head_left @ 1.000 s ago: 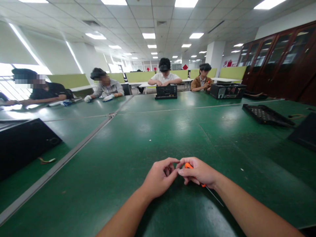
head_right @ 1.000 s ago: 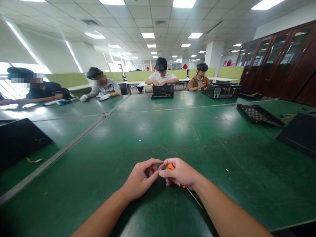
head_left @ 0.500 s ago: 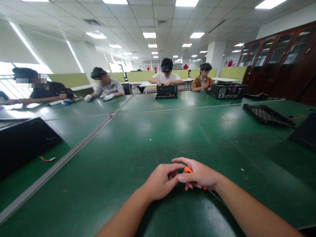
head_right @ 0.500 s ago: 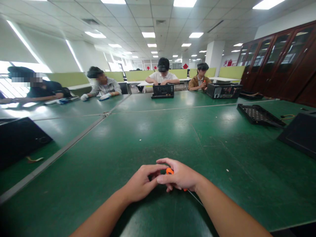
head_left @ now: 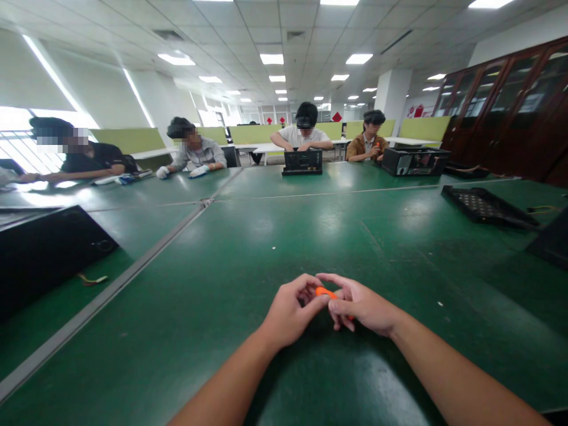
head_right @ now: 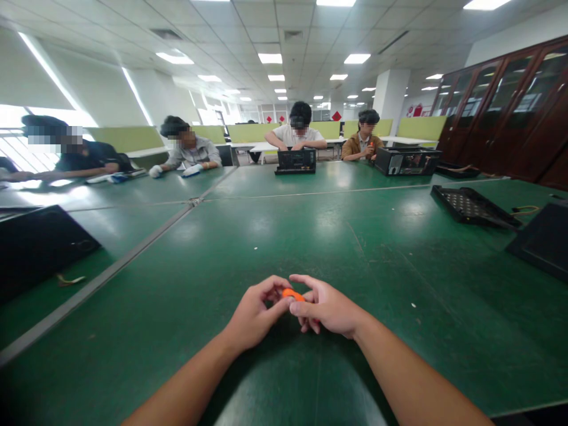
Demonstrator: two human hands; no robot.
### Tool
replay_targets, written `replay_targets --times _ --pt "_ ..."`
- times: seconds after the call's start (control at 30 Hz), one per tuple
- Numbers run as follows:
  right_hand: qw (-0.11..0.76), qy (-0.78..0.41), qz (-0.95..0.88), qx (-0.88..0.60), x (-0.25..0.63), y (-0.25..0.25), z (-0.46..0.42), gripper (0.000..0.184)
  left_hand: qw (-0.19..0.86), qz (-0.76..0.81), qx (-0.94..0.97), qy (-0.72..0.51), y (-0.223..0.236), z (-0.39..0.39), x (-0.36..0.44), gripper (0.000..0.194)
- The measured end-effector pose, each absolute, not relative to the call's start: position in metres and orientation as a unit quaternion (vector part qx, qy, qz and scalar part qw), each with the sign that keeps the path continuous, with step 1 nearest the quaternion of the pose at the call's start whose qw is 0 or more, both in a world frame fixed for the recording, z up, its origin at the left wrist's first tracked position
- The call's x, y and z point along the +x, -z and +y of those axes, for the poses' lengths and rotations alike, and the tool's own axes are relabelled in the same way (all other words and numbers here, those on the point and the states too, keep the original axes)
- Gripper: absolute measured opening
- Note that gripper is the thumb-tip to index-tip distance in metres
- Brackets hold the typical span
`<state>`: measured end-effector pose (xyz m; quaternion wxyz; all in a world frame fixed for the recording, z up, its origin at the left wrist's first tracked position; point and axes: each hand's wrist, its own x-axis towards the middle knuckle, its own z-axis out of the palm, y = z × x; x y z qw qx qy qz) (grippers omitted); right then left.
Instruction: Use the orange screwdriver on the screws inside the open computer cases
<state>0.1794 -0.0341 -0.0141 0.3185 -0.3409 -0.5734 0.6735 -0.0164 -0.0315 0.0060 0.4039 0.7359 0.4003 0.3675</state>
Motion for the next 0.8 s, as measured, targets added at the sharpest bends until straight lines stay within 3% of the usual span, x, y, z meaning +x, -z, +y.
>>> replay_targets --times 0.17,0.33,0.43,0.63,0.8 --pt "0.321 -0.641 -0.584 -0.382 0.182 0.016 -0.028 0.051 0.406 0.445 0.626 -0.496 -0.007 -0.02 -0.028 0.028" --pt "0.332 -0.574 -0.608 -0.438 0.185 0.017 -0.025 0.044 0.374 0.452 0.607 -0.536 -0.007 -0.014 -0.032 0.027" --pt "0.351 -0.507 -0.632 -0.47 0.188 0.014 -0.023 0.04 0.34 0.481 0.64 -0.493 -0.004 -0.011 -0.036 0.026" --pt "0.354 -0.357 -0.701 -0.506 0.191 0.012 -0.025 0.018 0.209 0.498 0.801 -0.259 0.002 -0.012 -0.037 0.021" --pt "0.358 -0.328 -0.715 -0.503 0.189 0.01 -0.028 0.018 0.183 0.467 0.822 -0.27 0.001 -0.016 -0.033 0.017"
